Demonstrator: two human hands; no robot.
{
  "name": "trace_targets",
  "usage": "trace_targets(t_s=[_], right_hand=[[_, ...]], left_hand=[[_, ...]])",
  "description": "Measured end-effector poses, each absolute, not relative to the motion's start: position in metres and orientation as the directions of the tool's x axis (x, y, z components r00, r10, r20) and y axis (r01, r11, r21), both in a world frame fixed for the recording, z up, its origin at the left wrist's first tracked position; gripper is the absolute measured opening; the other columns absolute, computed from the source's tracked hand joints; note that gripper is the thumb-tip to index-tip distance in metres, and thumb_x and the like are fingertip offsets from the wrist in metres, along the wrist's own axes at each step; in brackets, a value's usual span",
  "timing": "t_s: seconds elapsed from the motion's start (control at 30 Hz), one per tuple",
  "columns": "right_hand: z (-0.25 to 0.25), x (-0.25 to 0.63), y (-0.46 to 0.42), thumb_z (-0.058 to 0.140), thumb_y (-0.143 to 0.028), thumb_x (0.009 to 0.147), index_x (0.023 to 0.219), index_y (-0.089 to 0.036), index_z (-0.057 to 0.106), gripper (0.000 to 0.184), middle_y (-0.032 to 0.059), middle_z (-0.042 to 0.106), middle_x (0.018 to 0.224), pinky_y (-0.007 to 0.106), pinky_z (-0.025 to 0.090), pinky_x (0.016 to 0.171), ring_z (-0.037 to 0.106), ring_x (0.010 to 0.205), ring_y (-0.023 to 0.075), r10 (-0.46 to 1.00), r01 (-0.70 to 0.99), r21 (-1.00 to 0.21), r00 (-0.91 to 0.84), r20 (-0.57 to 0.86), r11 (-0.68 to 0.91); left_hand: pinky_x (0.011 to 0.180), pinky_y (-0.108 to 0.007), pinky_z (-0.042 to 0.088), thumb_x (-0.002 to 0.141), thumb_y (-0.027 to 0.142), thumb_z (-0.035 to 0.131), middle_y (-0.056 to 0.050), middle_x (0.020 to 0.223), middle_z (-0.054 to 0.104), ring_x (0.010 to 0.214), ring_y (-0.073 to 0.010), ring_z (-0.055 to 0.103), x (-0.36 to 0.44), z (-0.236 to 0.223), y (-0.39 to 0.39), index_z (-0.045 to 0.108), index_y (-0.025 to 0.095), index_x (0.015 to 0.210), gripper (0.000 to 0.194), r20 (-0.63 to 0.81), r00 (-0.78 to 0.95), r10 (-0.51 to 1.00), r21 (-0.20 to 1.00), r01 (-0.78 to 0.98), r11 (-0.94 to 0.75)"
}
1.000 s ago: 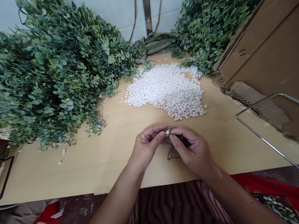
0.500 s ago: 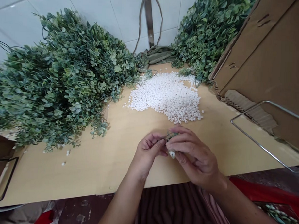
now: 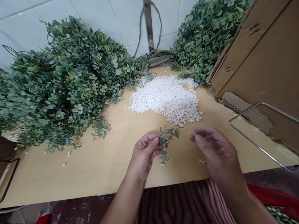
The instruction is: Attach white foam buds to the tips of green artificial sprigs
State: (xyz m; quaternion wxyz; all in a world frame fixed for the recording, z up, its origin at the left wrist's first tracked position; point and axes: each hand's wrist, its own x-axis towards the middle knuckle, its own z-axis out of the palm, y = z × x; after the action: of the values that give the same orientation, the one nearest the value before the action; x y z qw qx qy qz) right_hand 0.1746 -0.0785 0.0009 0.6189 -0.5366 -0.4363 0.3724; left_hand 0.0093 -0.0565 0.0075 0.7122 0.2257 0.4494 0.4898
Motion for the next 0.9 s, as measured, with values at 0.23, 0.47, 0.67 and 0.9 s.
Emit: trace_targets(t_s=[0.23, 0.47, 0.67, 0.9], right_hand=[[-0.008, 0.155, -0.067, 0.061, -0.042, 0.08, 0.094, -0.021, 0.063, 0.025, 0.0039, 0.069, 0.086, 0.028, 0.055, 0.07, 0.065, 0.076, 0.0147, 1.0, -0.253, -0.967, -0.026, 0.015, 0.008], [-0.008, 0.149, -0.052, 0.074, -0.039, 0.068, 0.089, -0.03, 0.069, 0.024, -0.002, 0.071, 0.088, 0.026, 0.052, 0.075, 0.064, 0.079, 0.0126, 0.999, -0.463, -0.886, 0.033, 0.005, 0.02], [-0.001, 0.156, -0.049, 0.078, -0.037, 0.063, 0.087, -0.03, 0.071, 0.026, -0.0007, 0.071, 0.088, 0.028, 0.052, 0.072, 0.065, 0.08, 0.0153, 0.997, -0.439, -0.898, -0.081, 0.017, -0.02], [0.005, 0.159, -0.044, 0.076, -0.04, 0.065, 0.08, -0.025, 0.069, 0.023, -0.0002, 0.067, 0.073, 0.022, 0.051, 0.058, 0.061, 0.066, 0.0129, 0.998, -0.3, -0.954, -0.055, 0.043, 0.025]], left_hand=[[0.05, -0.014, 0.048, 0.052, 0.018, 0.081, 0.0, 0.066, 0.07, 0.055, -0.0077, 0.062, 0.017, 0.01, -0.06, 0.065, 0.013, 0.07, 0.025, -0.486, 0.154, 0.86, 0.632, -0.619, 0.467], [0.051, -0.015, 0.049, 0.052, 0.016, 0.08, -0.001, 0.068, 0.071, 0.059, -0.0104, 0.065, 0.023, 0.01, -0.066, 0.067, 0.015, 0.072, 0.024, -0.545, 0.282, 0.79, 0.492, -0.655, 0.573], [0.05, -0.015, 0.049, 0.057, 0.016, 0.076, -0.005, 0.072, 0.072, 0.057, -0.0104, 0.065, 0.024, 0.007, -0.069, 0.069, 0.013, 0.075, 0.02, -0.539, 0.33, 0.775, 0.47, -0.646, 0.602], [0.047, -0.014, 0.047, 0.059, 0.023, 0.076, -0.008, 0.07, 0.072, 0.054, -0.0103, 0.064, 0.028, 0.004, -0.071, 0.07, 0.012, 0.078, 0.023, -0.477, 0.429, 0.767, 0.482, -0.602, 0.637]])
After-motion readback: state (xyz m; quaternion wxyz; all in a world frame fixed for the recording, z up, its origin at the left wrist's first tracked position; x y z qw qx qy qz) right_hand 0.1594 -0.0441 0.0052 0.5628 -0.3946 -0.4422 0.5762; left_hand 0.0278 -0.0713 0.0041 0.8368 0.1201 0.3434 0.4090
